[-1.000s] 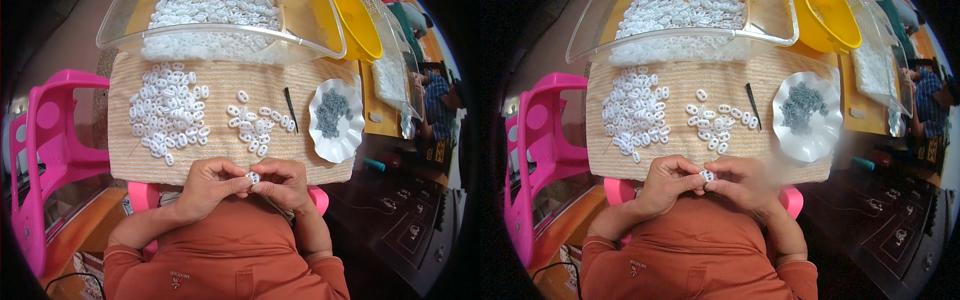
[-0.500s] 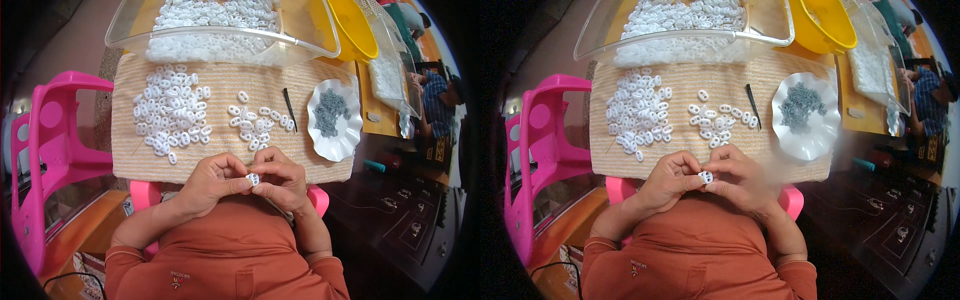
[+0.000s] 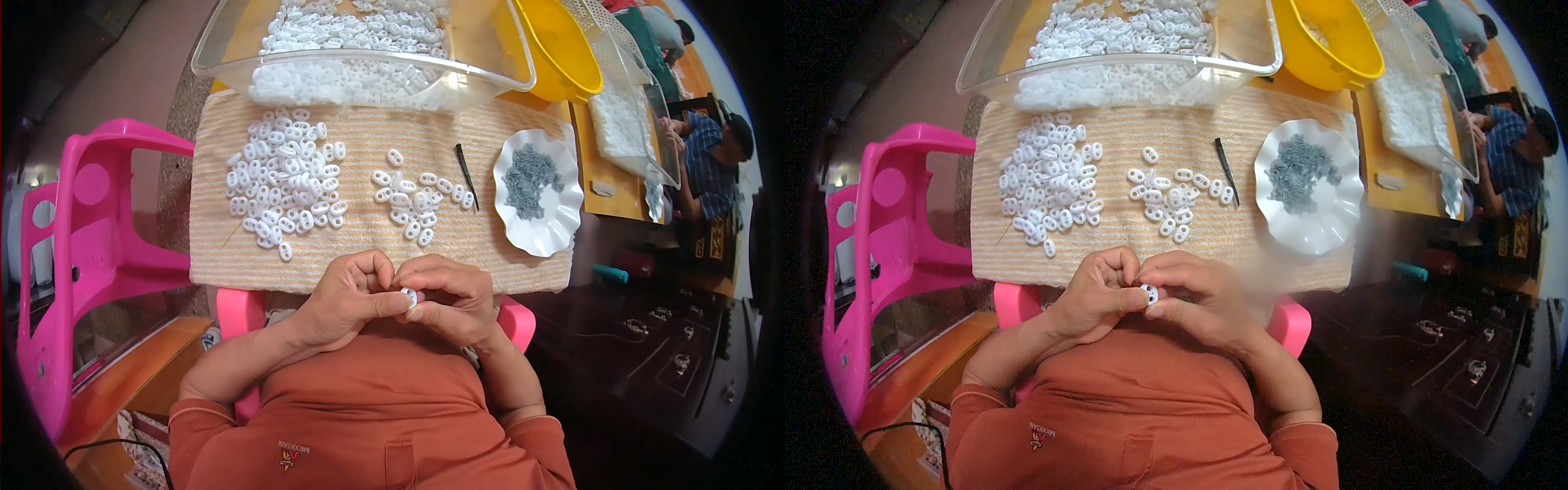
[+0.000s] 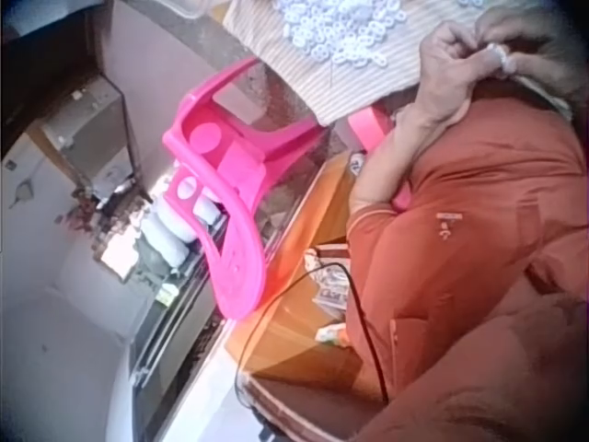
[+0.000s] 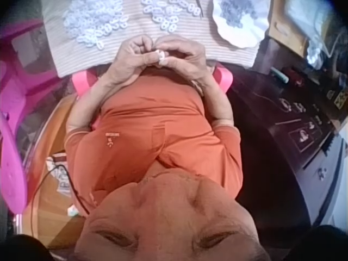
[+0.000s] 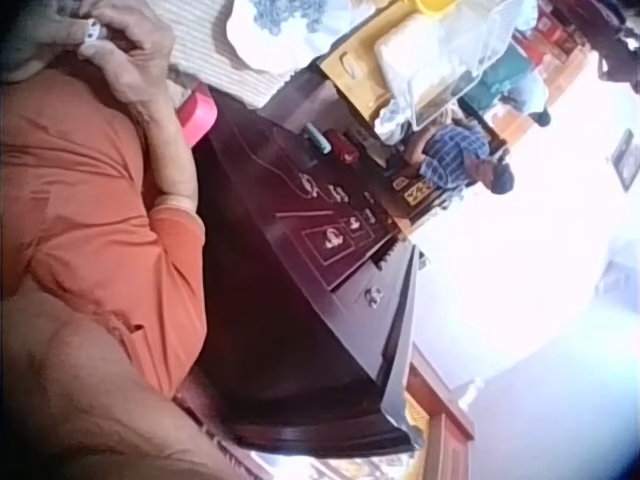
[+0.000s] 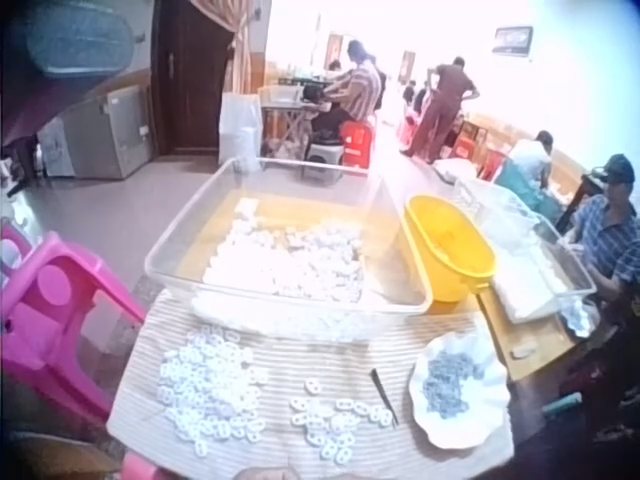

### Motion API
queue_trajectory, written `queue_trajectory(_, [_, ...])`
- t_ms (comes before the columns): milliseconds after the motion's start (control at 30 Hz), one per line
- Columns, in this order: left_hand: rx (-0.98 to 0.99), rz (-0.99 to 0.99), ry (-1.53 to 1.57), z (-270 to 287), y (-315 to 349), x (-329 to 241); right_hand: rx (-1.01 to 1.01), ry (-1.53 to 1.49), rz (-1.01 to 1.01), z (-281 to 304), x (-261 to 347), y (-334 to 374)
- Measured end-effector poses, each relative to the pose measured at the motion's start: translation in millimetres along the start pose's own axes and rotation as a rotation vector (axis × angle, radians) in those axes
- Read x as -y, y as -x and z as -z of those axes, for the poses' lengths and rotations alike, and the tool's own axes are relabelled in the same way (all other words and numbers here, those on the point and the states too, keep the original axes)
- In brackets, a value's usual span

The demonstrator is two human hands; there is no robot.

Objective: The recorder is manually assembling small white plastic components by inserting small metal pins into them at a production workstation.

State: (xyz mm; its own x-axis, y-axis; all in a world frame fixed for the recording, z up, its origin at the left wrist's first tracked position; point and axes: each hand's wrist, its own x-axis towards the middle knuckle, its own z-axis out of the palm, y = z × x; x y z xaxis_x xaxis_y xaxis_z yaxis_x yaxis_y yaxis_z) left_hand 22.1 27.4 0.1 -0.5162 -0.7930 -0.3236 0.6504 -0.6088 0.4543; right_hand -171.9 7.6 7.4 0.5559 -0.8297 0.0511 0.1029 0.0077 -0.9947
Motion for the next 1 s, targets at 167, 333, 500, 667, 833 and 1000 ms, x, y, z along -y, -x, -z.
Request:
queue_trajectory(167, [0.026, -0.041, -0.007, 4, -1, 5, -0.016, 0.032, 0.028, -4, 6, -2])
queue_trajectory(333, [-0.006, 0.014, 0.004, 0, 1, 2, -0.051, -0.121, -0.001, -5, 7, 2])
queue_trajectory(500, [-0.016, 0.013, -0.015, -4, 6, 2, -0.085, -0.037, 0.036, -6, 16, 7])
queue_trajectory(667, [-0.032, -0.009, -0.042, -2, 11, 1, -0.448, 0.468, 0.199, 21, 38, -1])
queue_trajectory(833, [-0.017, -0.001, -0.067, 0, 13, 3, -0.859, 0.964, 0.436, 91, 89, -44])
queue_trajectory(1000, [-0.027, 0.016, -0.093, -1, 11, 2, -0.955, 1.122, 0.511, 180, 113, -113])
